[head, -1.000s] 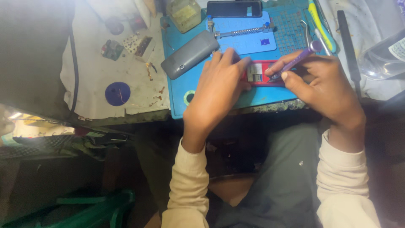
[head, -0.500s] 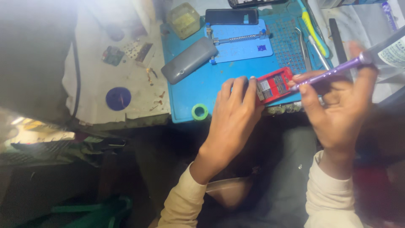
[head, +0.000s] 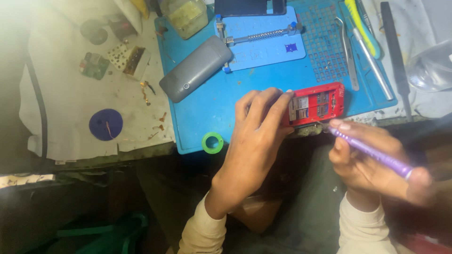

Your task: The person uses a screwdriver to unscrew the back of a red feature phone, pries open the casing, removes the battery and lifts out the internal circuit board, then sets the parts on the work mat.

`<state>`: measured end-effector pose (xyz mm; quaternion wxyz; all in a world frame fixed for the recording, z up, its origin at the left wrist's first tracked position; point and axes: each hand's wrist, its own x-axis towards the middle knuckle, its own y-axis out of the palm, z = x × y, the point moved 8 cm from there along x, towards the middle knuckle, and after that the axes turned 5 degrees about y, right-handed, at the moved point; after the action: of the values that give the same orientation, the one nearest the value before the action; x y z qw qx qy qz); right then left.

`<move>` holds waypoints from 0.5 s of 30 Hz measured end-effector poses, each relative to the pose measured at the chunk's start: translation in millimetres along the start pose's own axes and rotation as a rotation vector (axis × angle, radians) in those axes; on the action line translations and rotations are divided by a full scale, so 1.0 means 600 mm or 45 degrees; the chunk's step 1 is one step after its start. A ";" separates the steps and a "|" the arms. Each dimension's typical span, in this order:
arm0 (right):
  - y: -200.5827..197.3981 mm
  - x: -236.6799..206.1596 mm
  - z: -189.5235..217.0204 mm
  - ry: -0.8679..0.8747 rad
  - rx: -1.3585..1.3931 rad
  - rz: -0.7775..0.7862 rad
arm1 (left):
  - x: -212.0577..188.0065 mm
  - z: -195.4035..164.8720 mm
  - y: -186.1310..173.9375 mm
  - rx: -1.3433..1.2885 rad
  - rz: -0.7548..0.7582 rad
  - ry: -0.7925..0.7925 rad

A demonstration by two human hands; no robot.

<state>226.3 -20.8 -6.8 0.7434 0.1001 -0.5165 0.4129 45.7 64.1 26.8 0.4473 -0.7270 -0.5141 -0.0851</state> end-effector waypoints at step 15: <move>0.008 -0.002 0.000 0.003 -0.031 0.021 | -0.001 -0.003 -0.005 -0.031 0.006 -0.017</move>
<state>223.0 -18.2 -9.0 0.7416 0.0861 -0.5217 0.4129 43.2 62.8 29.2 0.4350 -0.7342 -0.5142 -0.0856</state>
